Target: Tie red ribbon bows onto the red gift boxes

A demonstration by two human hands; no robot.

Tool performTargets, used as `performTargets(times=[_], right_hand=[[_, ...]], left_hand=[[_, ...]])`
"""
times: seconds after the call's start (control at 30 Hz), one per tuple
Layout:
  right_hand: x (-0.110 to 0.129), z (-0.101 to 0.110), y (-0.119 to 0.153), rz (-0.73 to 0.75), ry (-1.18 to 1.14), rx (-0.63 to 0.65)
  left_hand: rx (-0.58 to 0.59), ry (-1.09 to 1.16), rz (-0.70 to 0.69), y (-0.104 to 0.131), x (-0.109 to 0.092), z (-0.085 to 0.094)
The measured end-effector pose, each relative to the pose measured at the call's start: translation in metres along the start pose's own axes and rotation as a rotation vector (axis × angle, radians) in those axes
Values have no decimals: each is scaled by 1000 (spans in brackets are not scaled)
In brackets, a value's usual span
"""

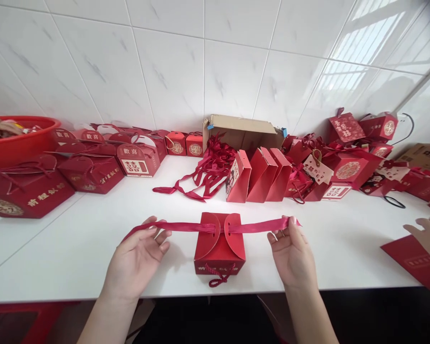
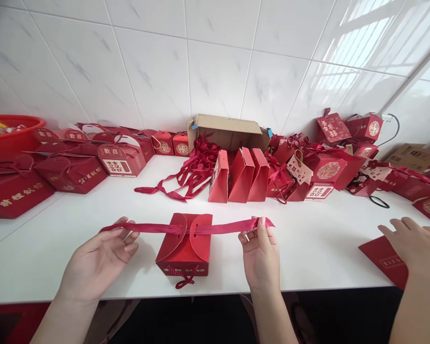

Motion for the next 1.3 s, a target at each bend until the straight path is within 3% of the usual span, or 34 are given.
performTargets(times=[0.13, 0.4, 0.57, 0.7, 0.83, 1.07, 1.2, 1.3], right_hand=[[6, -2, -3, 14, -52, -42], [6, 7, -3, 13, -157, -130], [7, 11, -6, 84, -91, -129], [22, 4, -16, 280, 21, -97], [52, -24, -28, 458, 84, 31], [101, -102, -35, 629, 211, 430], [108, -135, -28, 665, 278, 643], [107, -146, -21, 643, 261, 707]], left_hand=[[79, -5, 73, -2, 6, -5], [45, -17, 84, -3, 9, -8], [-31, -24, -123, -7, -1, -2], [-24, -65, -334, -2, -20, -10], [76, -136, -508, 11, -47, -36], [331, -535, -821, 46, -80, -110], [456, -696, -797, 59, -78, -143], [471, -731, -808, 63, -75, -156]])
Point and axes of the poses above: each hand's wrist, its own y-axis away from the middle knuckle, its own z-axis out of the back of the hand, x = y × z, the point moved 3 cm from there along -y, towards the middle knuckle, and after that the axes turned 13 degrees about z, right-handed, at the moved point
